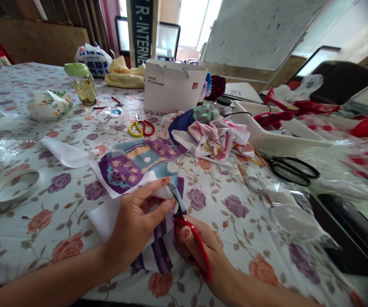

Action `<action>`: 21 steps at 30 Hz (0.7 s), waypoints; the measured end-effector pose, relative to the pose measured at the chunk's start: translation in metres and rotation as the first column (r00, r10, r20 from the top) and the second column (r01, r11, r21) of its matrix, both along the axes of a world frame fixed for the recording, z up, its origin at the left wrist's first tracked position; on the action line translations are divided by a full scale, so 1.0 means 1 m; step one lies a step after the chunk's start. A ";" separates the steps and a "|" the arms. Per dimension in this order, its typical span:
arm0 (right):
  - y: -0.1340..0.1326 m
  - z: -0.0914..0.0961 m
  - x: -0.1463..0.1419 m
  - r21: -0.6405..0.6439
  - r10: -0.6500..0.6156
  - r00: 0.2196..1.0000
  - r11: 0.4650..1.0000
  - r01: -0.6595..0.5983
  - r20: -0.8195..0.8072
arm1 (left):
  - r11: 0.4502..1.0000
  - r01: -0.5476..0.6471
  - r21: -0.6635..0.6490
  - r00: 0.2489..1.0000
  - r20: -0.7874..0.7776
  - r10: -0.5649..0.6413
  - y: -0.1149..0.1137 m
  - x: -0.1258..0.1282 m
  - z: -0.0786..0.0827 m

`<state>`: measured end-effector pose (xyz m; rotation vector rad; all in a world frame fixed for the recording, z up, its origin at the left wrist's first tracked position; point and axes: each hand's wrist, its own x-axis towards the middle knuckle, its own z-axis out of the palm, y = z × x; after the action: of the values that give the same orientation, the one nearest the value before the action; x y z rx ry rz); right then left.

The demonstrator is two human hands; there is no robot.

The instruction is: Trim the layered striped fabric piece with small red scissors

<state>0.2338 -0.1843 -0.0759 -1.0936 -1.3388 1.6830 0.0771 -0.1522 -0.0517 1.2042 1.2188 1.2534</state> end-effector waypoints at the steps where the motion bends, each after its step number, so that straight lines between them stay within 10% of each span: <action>1: 0.000 0.000 0.000 -0.002 0.002 1.000 1.000 -0.002 -0.005 | 1.000 -0.002 0.005 1.000 -0.004 0.002 0.000 0.000 0.000; 21: 0.001 -0.002 -0.001 -0.071 -0.010 0.999 0.997 0.007 -0.041 | 0.999 -0.022 0.040 0.996 -0.082 0.026 0.000 0.001 -0.005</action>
<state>0.2330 -0.1829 -0.0777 -1.0978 -1.2553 1.7492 0.0779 -0.1520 -0.0563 1.2834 1.2772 1.2609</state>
